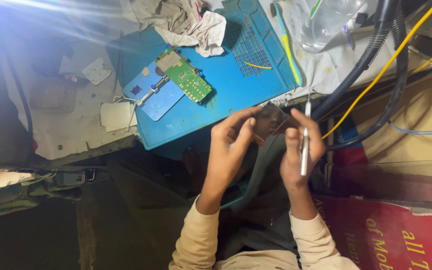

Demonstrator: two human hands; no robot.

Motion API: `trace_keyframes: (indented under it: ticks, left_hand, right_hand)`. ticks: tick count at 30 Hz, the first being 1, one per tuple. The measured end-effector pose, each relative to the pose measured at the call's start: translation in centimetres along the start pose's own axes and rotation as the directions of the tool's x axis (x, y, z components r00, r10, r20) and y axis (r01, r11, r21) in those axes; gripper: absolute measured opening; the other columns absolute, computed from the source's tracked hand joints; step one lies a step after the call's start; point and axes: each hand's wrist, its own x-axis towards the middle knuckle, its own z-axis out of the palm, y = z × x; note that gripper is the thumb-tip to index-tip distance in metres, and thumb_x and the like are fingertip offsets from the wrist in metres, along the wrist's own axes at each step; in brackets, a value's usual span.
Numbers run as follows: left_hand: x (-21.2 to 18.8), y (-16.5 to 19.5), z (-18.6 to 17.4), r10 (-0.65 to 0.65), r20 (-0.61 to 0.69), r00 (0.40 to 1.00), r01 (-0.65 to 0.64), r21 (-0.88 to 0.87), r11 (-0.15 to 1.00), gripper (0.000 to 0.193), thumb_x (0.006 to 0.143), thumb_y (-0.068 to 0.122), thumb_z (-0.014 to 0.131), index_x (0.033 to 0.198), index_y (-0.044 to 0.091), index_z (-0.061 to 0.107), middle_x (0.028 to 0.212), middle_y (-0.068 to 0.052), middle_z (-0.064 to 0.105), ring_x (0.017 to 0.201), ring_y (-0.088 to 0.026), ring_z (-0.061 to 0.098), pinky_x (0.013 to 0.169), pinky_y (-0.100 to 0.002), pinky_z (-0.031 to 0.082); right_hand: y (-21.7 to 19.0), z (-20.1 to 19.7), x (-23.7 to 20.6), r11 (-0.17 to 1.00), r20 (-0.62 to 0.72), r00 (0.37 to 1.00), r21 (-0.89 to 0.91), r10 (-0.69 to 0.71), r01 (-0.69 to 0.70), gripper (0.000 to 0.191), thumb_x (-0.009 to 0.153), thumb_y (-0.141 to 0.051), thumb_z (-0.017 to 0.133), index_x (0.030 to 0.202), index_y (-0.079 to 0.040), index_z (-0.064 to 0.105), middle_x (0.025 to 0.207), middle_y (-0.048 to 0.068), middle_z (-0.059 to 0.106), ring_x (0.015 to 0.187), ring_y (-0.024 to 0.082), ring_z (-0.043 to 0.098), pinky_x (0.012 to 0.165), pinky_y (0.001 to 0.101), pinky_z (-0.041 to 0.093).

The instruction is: The person sits at a repair bench and uses a pen-shaped hand tool to trace along the edge of a small white sheet on the mat. They lift and reposition the sheet, briefly handle a phone battery, then continue running the tool along the edge of a black rectangular component.

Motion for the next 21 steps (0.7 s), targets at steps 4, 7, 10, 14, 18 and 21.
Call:
trace_keyframes:
  ticks: [4, 7, 10, 14, 18, 21]
  left_hand:
    - [-1.5, 2.1, 0.6, -0.008, -0.04, 0.999, 0.012, 0.118, 0.993, 0.028, 0.105, 0.005, 0.057, 0.129, -0.004, 0.068, 0.093, -0.007, 0.07, 0.075, -0.008, 0.065, 0.068, -0.025, 0.052]
    - [-2.4, 4.4, 0.5, 0.246, -0.002, 0.969, -0.231, 0.331, 0.915, 0.028, 0.103, -0.002, 0.058, 0.13, -0.003, 0.067, 0.1, -0.008, 0.071, 0.086, -0.009, 0.062, 0.079, -0.025, 0.053]
    - [-3.1, 6.4, 0.2, 0.303, 0.007, 0.953, -0.273, 0.454, 0.848, 0.027, 0.1, -0.003, 0.062, 0.127, -0.002, 0.067, 0.093, -0.008, 0.066, 0.081, -0.008, 0.063, 0.073, -0.023, 0.052]
    - [-3.5, 7.3, 0.1, 0.275, -0.016, 0.961, -0.249, 0.382, 0.89, 0.02, 0.102, -0.003, 0.064, 0.122, -0.002, 0.068, 0.089, -0.007, 0.064, 0.077, -0.008, 0.061, 0.07, -0.023, 0.051]
    - [-4.2, 7.1, 0.4, 0.234, -0.019, 0.972, -0.216, 0.318, 0.923, 0.019, 0.103, -0.002, 0.064, 0.122, -0.003, 0.069, 0.086, -0.005, 0.062, 0.073, -0.006, 0.06, 0.066, -0.021, 0.049]
    - [-4.6, 7.0, 0.0, 0.216, -0.052, 0.975, -0.191, 0.301, 0.934, 0.019, 0.103, -0.001, 0.063, 0.121, -0.003, 0.069, 0.084, -0.003, 0.065, 0.072, -0.004, 0.061, 0.065, -0.02, 0.05]
  right_hand:
    - [-5.2, -0.1, 2.5, 0.929, 0.345, 0.934, 0.367, -0.095, -0.041, 0.035, 0.097, -0.001, 0.072, 0.13, 0.003, 0.061, 0.115, 0.011, 0.07, 0.108, 0.013, 0.067, 0.098, 0.0255, 0.053]
    - [-8.5, 0.0, 3.8, 0.907, 0.489, 0.871, 0.385, -0.043, -0.171, 0.032, 0.096, 0.002, 0.073, 0.126, 0.002, 0.062, 0.112, 0.012, 0.072, 0.106, 0.014, 0.069, 0.098, 0.0261, 0.055]
    - [-10.1, 0.9, 3.7, 0.882, 0.481, 0.873, 0.442, -0.08, -0.163, 0.023, 0.1, 0.006, 0.072, 0.12, 0.002, 0.063, 0.108, 0.014, 0.072, 0.102, 0.017, 0.072, 0.095, 0.0291, 0.058]
    - [-9.7, 2.3, 2.5, 0.808, 0.35, 0.934, 0.57, -0.074, -0.15, 0.019, 0.099, 0.007, 0.072, 0.112, -0.002, 0.061, 0.102, 0.016, 0.072, 0.092, 0.02, 0.073, 0.085, 0.0336, 0.062]
    - [-8.7, 2.4, 2.2, 0.73, 0.165, 0.986, 0.675, -0.006, -0.109, 0.02, 0.103, 0.002, 0.074, 0.115, -0.005, 0.059, 0.097, 0.015, 0.072, 0.081, 0.015, 0.067, 0.075, 0.0265, 0.056]
    - [-8.8, 1.1, 3.5, 0.653, 0.012, 1.0, 0.757, 0.01, -0.016, 0.022, 0.108, -0.001, 0.074, 0.122, -0.004, 0.058, 0.098, 0.013, 0.069, 0.084, 0.017, 0.064, 0.076, 0.028, 0.052]
